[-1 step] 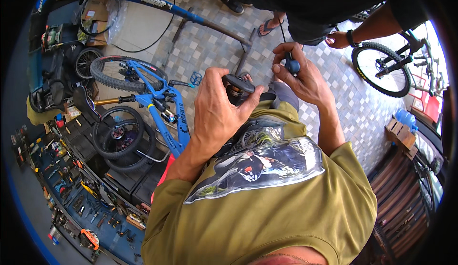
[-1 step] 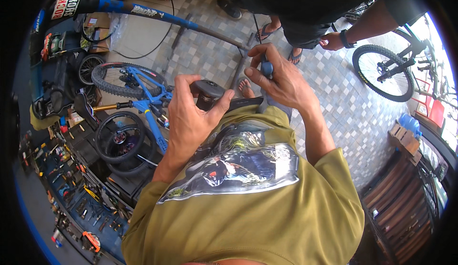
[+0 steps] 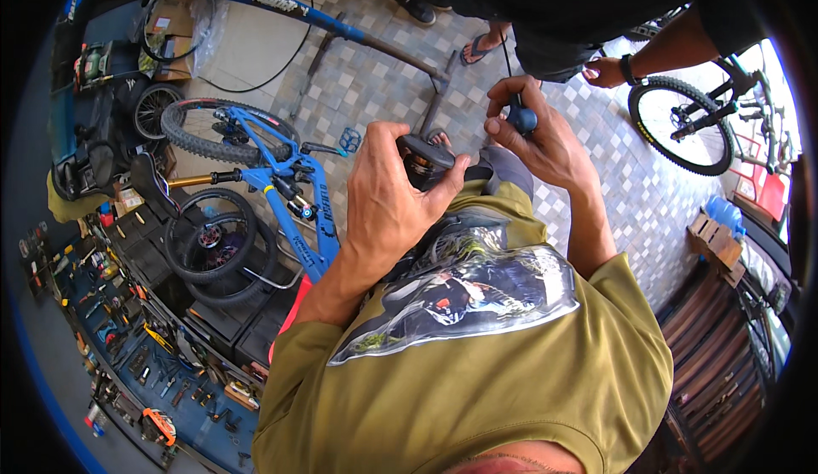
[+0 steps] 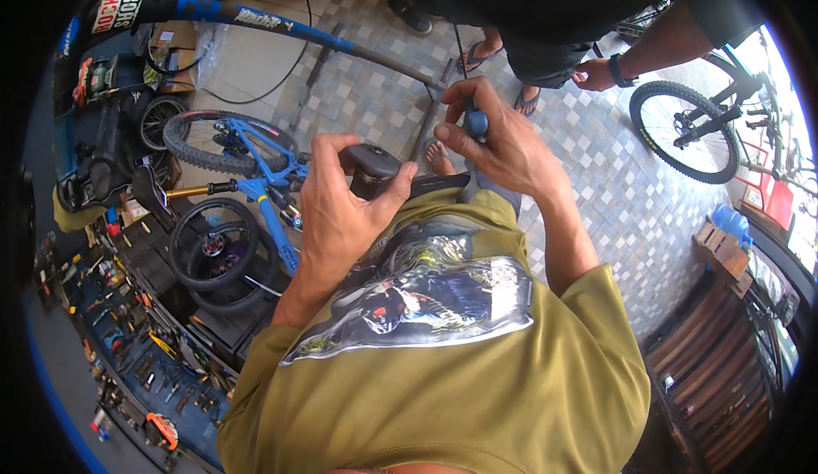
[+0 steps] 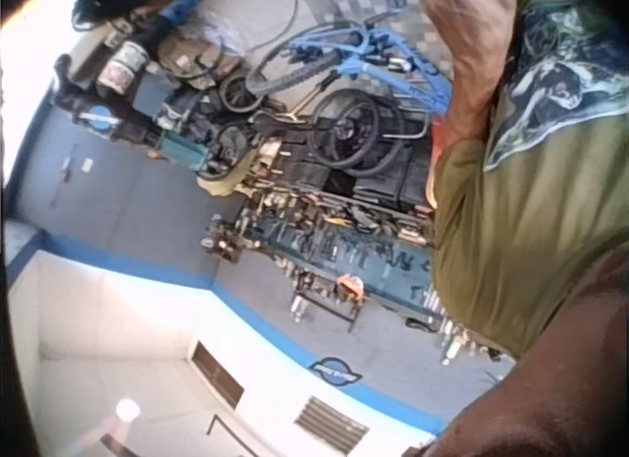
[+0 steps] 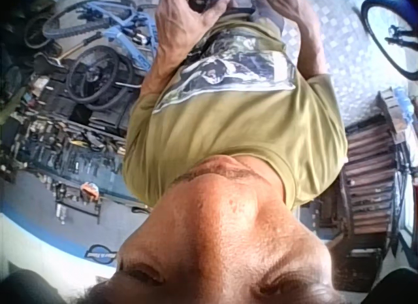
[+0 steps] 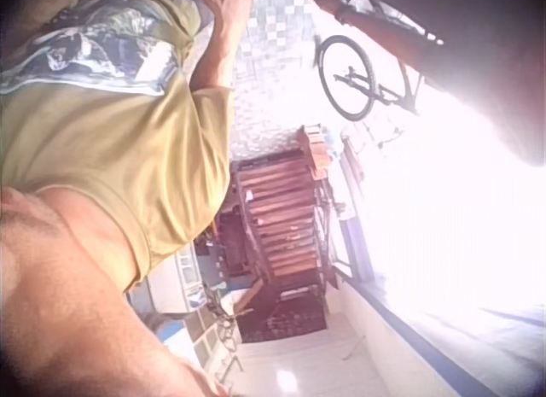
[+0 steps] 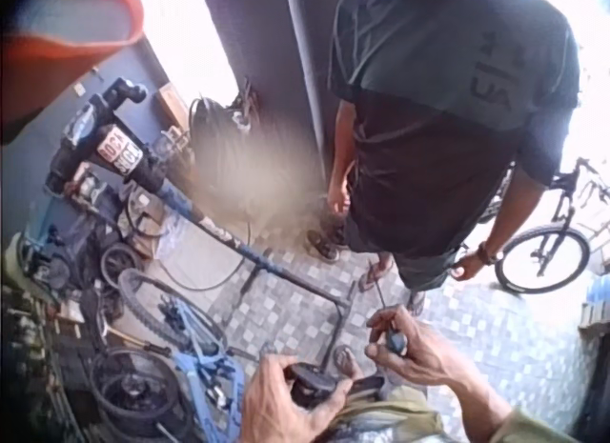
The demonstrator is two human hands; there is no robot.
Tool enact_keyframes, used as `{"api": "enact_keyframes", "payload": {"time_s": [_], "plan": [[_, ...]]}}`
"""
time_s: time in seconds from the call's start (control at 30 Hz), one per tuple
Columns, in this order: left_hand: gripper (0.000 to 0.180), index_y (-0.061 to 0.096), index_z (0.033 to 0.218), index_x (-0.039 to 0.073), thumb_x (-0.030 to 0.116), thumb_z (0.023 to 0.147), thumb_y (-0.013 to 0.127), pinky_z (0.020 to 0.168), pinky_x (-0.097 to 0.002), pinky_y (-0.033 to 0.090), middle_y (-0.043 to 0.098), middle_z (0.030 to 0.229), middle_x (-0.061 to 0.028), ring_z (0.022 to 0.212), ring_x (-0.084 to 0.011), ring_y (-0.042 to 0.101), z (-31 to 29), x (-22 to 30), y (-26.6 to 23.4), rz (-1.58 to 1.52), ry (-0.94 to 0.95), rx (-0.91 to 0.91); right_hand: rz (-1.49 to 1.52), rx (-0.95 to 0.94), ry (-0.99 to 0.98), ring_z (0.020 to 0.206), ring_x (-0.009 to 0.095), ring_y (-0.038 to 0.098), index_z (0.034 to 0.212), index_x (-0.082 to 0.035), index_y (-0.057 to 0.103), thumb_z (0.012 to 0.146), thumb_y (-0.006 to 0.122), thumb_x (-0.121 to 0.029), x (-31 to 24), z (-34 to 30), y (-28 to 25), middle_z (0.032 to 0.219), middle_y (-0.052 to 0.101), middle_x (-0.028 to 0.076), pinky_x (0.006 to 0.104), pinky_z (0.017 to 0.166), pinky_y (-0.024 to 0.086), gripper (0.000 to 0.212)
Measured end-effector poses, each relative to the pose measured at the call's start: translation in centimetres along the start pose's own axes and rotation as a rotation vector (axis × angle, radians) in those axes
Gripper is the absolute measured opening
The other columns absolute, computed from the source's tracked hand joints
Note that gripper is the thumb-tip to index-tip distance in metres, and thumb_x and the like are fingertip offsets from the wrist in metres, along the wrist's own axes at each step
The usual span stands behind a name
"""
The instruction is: The person adjusts the bicycle handlebar using a yellow tool, then removes and reattaches the saddle. They install a new grip on the handlebar and tighten it with a screwdriver. The person also adjusts the brake lever and shifter on the handlebar.
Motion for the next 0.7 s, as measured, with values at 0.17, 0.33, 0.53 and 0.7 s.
{"api": "enact_keyframes", "payload": {"time_s": [0.17, 0.33, 0.53, 0.7], "plan": [[0.06, 0.05, 0.114, -0.001, 0.031, 0.08, 0.088, 0.067, -0.045, 0.054, 0.061, 0.092, -0.0196, 0.079, -0.0375, 0.068, -0.5, 0.0, -0.1, -0.091, -0.088, -0.012, 0.254, -0.077, -0.092, 0.099, 0.015, 0.065, 0.128, -0.007, 0.06, 0.09, 0.084, -0.034, -0.1, 0.9, -0.8, 0.108, 0.065, 0.006, 0.0299, 0.085, 0.052, 0.053], [0.059, 0.05, 0.114, 0.0, 0.03, 0.08, 0.088, 0.062, -0.0422, 0.055, 0.063, 0.089, -0.0182, 0.072, -0.0341, 0.069, -1.1, -0.1, 0.4, -0.178, -0.139, -0.04, 0.479, -0.027, -0.183, 0.101, 0.016, 0.068, 0.133, -0.007, 0.06, 0.079, 0.093, -0.03, -0.6, 2.5, -0.7, 0.106, 0.07, 0.008, 0.0287, 0.093, 0.054, 0.067], [0.053, 0.05, 0.116, -0.001, 0.019, 0.082, 0.085, 0.072, -0.0337, 0.055, 0.069, 0.083, -0.0131, 0.077, -0.0211, 0.072, -1.7, 0.4, 0.6, -0.198, -0.192, -0.065, 0.498, -0.131, -0.193, 0.102, 0.014, 0.069, 0.132, -0.003, 0.064, 0.082, 0.089, -0.02, 0.6, 3.6, 0.7, 0.12, 0.071, 0.007, 0.0302, 0.092, 0.058, 0.058], [0.053, 0.05, 0.115, -0.001, 0.02, 0.082, 0.085, 0.073, -0.0338, 0.055, 0.069, 0.085, -0.0124, 0.078, -0.0208, 0.071, -2.0, 0.8, 0.7, -0.191, -0.2, -0.066, 0.658, -0.294, -0.166, 0.092, 0.013, 0.072, 0.133, 0.0, 0.062, 0.089, 0.081, -0.016, 0.7, 3.8, 1.2, 0.118, 0.07, 0.008, 0.0271, 0.079, 0.06, 0.05]]}}
Point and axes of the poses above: each hand's wrist, its own z-axis towards the middle knuckle, its own y-axis out of the palm, x = y × z, the point moved 5 cm from there along z, towards the middle knuckle
